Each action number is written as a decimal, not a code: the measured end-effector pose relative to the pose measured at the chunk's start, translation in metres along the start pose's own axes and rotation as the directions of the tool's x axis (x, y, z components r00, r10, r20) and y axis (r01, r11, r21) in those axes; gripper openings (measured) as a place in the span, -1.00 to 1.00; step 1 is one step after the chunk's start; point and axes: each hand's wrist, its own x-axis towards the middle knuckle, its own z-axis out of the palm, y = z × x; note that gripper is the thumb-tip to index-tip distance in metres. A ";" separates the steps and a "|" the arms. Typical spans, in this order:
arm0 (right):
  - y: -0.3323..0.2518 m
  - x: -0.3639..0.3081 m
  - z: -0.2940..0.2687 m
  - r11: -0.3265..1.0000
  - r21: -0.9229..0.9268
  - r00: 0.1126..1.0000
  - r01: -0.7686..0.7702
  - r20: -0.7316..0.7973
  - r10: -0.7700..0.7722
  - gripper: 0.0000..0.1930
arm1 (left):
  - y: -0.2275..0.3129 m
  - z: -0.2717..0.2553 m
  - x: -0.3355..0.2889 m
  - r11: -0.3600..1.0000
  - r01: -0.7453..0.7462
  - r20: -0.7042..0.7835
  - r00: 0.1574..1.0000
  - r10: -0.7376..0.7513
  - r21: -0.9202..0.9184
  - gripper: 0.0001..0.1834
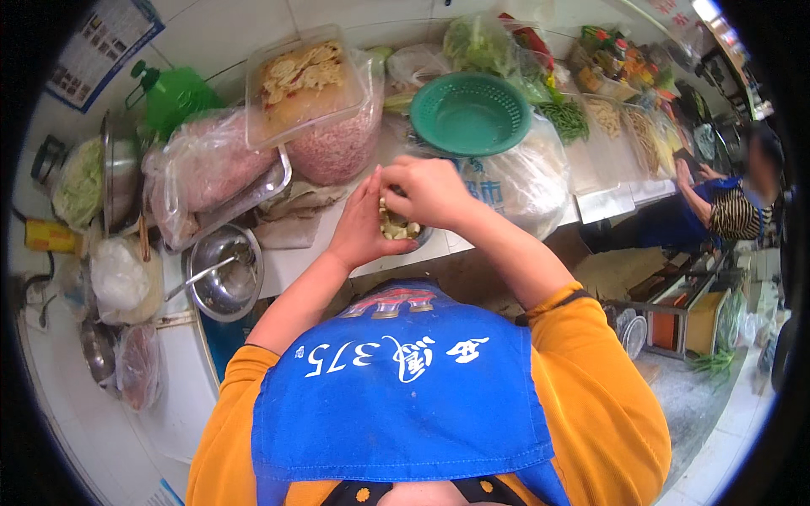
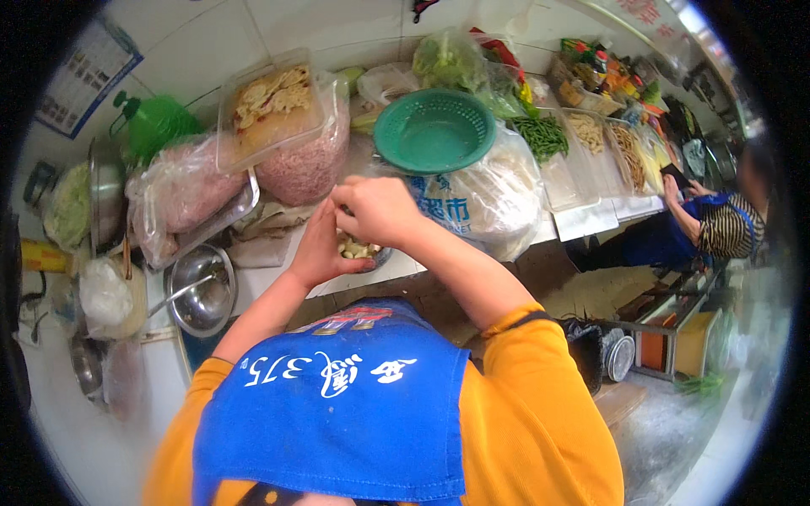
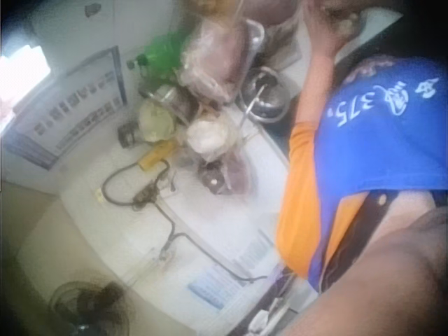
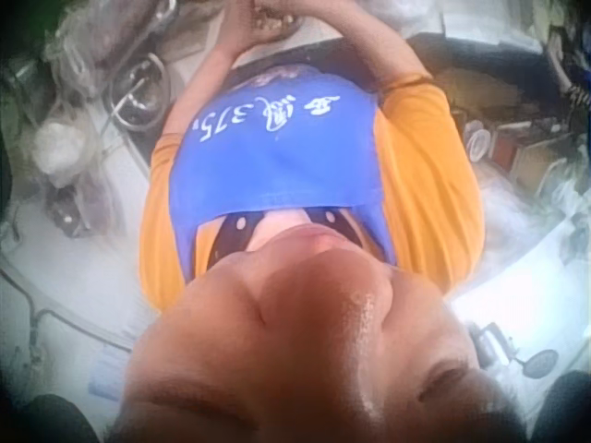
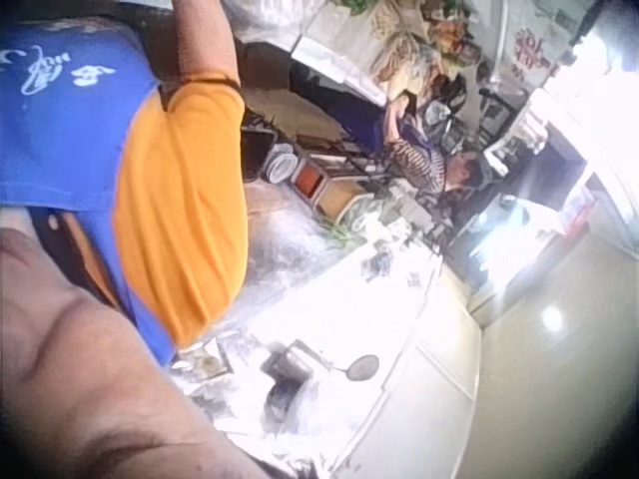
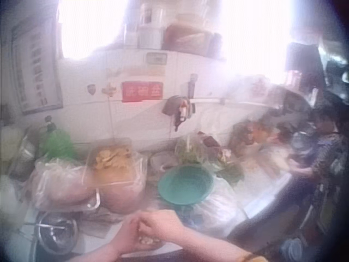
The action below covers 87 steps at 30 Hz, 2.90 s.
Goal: The person transfers garlic cloves from a green colander into a mortar, then uses a pestle to crush them. They briefly walk to a refrigerator, retrieve a small item, and return to continue crushing garlic. The person also handles a metal bowl and ladle, pouring liquid into a container.
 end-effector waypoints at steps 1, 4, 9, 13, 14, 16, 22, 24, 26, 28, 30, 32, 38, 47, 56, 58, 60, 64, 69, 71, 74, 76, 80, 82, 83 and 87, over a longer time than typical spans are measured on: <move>0.002 -0.003 -0.001 1.000 -0.012 1.000 -0.010 -0.021 0.010 -0.80 | 0.000 0.001 -0.002 1.000 -0.015 -0.002 1.000 0.015 -0.003 0.59; 0.003 -0.006 0.005 1.000 -0.024 0.990 -0.019 0.141 0.022 -0.79 | 0.002 0.001 -0.006 0.999 -0.006 -0.027 1.000 0.007 0.037 0.59; 0.007 -0.008 0.008 0.993 0.105 0.995 -0.056 0.088 0.047 -0.76 | 0.014 0.006 -0.006 0.989 0.148 -0.013 0.989 -0.148 0.029 0.58; 0.007 -0.014 0.001 0.999 -0.032 0.983 0.027 -0.180 -0.032 -0.80 | 0.024 0.013 -0.012 0.990 0.127 -0.084 0.989 -0.122 0.063 0.62; 0.005 -0.016 0.001 1.000 -0.030 0.994 0.000 -0.105 -0.003 -0.82 | 0.026 0.014 -0.013 0.992 0.111 -0.116 0.988 -0.105 0.053 0.62; 0.004 -0.018 0.001 0.998 0.024 0.991 -0.050 0.126 0.046 -0.83 | 0.027 0.015 -0.014 0.993 0.072 -0.125 0.990 -0.060 0.093 0.64; 0.008 -0.023 0.008 0.999 0.010 0.995 0.051 -0.082 -0.050 -0.80 | 0.031 0.020 -0.004 0.933 -0.008 -0.142 0.988 0.063 0.359 0.63; 0.011 -0.023 0.009 0.999 -0.031 0.999 -0.015 -0.039 0.014 -0.81 | 0.031 0.022 -0.001 0.982 -0.057 -0.245 0.964 0.100 0.177 0.55; 0.014 -0.022 0.007 1.000 -0.012 0.993 -0.021 0.114 0.022 -0.82 | 0.029 0.024 -0.002 0.988 -0.068 -0.246 0.964 0.100 0.137 0.48; 0.013 -0.018 0.001 0.995 0.082 0.983 -0.065 0.175 0.049 -0.81 | 0.026 0.024 -0.005 0.968 -0.048 -0.189 0.977 0.096 0.246 0.43; 0.011 -0.011 -0.008 0.997 0.065 0.993 0.033 0.111 -0.040 -0.79 | 0.023 0.024 -0.008 0.979 0.005 -0.183 0.983 0.032 0.201 0.40; 0.006 -0.007 -0.018 0.999 0.028 0.999 0.038 0.023 -0.039 -0.82 | 0.022 0.024 -0.008 0.990 0.052 -0.151 0.988 -0.032 0.134 0.50; -0.011 0.000 -0.021 0.998 -0.034 0.973 -0.060 0.221 0.066 -0.80 | 0.025 0.020 -0.002 0.982 -0.121 -0.261 0.953 0.156 0.144 0.71; 0.004 -0.001 -0.020 0.998 0.064 0.993 -0.027 -0.114 0.034 -0.82 | 0.022 0.012 -0.004 0.988 -0.109 -0.192 0.973 0.129 0.108 0.68; 0.001 -0.006 -0.016 0.999 0.043 0.995 0.022 0.098 -0.027 -0.77 | 0.021 0.011 0.000 0.987 -0.109 -0.153 0.980 0.126 0.115 0.67; 0.005 -0.009 -0.012 1.000 0.018 0.997 -0.004 -0.083 0.006 -0.78 | 0.021 0.012 -0.002 0.984 -0.138 -0.175 0.972 0.156 0.114 0.67; 0.009 -0.010 -0.008 0.999 -0.002 0.999 0.043 0.001 -0.043 -0.80 | 0.021 0.012 -0.002 0.985 -0.148 -0.195 0.967 0.163 0.090 0.67; 0.011 -0.009 -0.002 0.996 0.010 0.971 0.091 0.223 -0.091 -0.75 | 0.024 0.009 -0.004 0.988 -0.083 -0.150 0.983 0.102 0.130 0.66; 0.007 -0.012 -0.007 0.999 -0.012 0.997 0.042 0.065 -0.041 -0.72 | 0.024 0.008 0.000 0.995 -0.029 -0.034 0.999 0.033 0.095 0.61; 0.006 -0.015 -0.008 0.997 0.037 0.996 0.072 0.044 -0.073 -0.74 | 0.023 0.010 0.002 0.993 -0.085 -0.143 0.985 0.097 0.087 0.60; 0.007 -0.015 -0.006 0.993 0.080 0.988 0.089 0.120 -0.099 -0.77 | 0.023 0.012 0.002 0.983 -0.135 -0.174 0.972 0.155 0.123 0.68; 0.010 -0.015 -0.003 0.997 0.021 0.988 0.077 0.131 -0.079 -0.77 | 0.024 0.010 0.001 0.984 -0.144 -0.181 0.970 0.161 0.108 0.66; 0.013 -0.017 -0.001 0.997 0.005 0.996 0.078 -0.037 -0.077 -0.78 | 0.023 0.007 0.002 0.996 -0.031 -0.043 0.998 0.034 0.086 0.36; 0.009 -0.016 -0.002 1.000 0.010 0.999 -0.018 0.027 0.018 -0.79 | 0.021 0.007 0.003 0.998 -0.010 0.003 1.000 0.010 0.066 0.28; 0.007 -0.013 -0.004 0.999 0.038 0.997 -0.032 0.073 0.029 -0.79 | 0.019 0.007 0.002 0.998 -0.019 -0.019 1.000 0.020 0.065 0.31; 0.001 -0.005 -0.012 1.000 -0.009 0.971 0.017 0.238 -0.015 -0.78 | 0.013 0.013 -0.002 0.991 -0.118 -0.189 0.974 0.128 0.067 0.55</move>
